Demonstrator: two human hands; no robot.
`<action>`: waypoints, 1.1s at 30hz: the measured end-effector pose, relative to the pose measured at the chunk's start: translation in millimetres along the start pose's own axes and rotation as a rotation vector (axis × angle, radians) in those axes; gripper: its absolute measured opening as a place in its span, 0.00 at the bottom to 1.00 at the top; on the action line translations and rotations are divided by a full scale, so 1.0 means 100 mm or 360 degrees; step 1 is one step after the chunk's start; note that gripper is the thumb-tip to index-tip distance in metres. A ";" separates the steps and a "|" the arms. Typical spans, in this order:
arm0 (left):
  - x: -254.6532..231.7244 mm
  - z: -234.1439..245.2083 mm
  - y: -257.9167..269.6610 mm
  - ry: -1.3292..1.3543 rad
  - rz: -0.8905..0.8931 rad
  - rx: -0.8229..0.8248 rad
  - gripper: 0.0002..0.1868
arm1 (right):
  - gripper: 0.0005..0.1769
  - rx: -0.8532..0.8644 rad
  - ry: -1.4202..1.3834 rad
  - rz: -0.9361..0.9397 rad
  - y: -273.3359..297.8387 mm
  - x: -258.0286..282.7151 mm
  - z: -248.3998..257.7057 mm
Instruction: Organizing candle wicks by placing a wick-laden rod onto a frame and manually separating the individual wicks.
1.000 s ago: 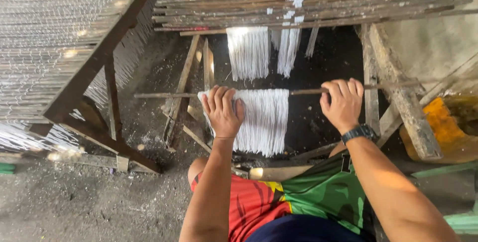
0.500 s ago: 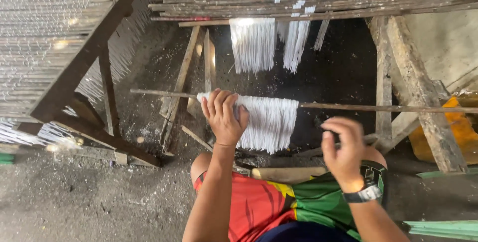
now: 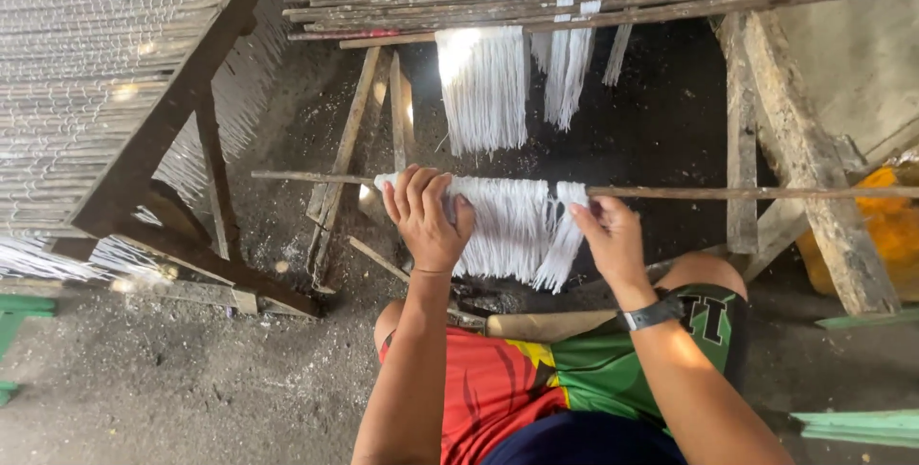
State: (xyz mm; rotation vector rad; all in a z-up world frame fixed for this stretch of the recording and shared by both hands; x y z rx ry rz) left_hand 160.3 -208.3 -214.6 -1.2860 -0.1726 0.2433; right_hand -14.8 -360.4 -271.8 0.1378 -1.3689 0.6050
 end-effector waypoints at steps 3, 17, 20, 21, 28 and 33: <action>0.03 -0.02 0.08 0.0006 -0.0006 0.0028 0.14 | 0.17 0.0043 0.0023 -0.0099 0.10 0.07 0.09; -0.55 0.21 -0.10 0.0070 0.0116 -0.0053 0.11 | 0.11 0.0249 -0.0277 -0.0179 0.08 -0.02 0.22; -0.90 0.06 0.08 0.0738 0.0239 0.0048 0.11 | 0.10 0.0108 -0.0383 -0.0174 0.12 0.10 0.23; -1.01 -0.01 0.11 0.0937 0.0337 0.0183 0.09 | 0.09 0.0097 -0.0350 -0.0183 0.13 0.13 0.24; -1.32 -0.06 -0.03 0.1505 0.0644 0.0925 0.19 | 0.08 0.0037 -0.0115 -0.0235 0.09 -0.02 0.38; -1.14 -0.10 0.07 0.1617 0.0932 0.0826 0.17 | 0.12 0.0216 -0.0104 -0.0204 -0.01 0.13 0.44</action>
Point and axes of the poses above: each hand's wrist, its own y-axis away from the middle knuckle, its own z-axis out of the back of the hand, x = y × z, the point moved 4 cm from there along -y, towards the middle knuckle, and after that the axes turned 7 degrees about -z, right-handed, at the moved point
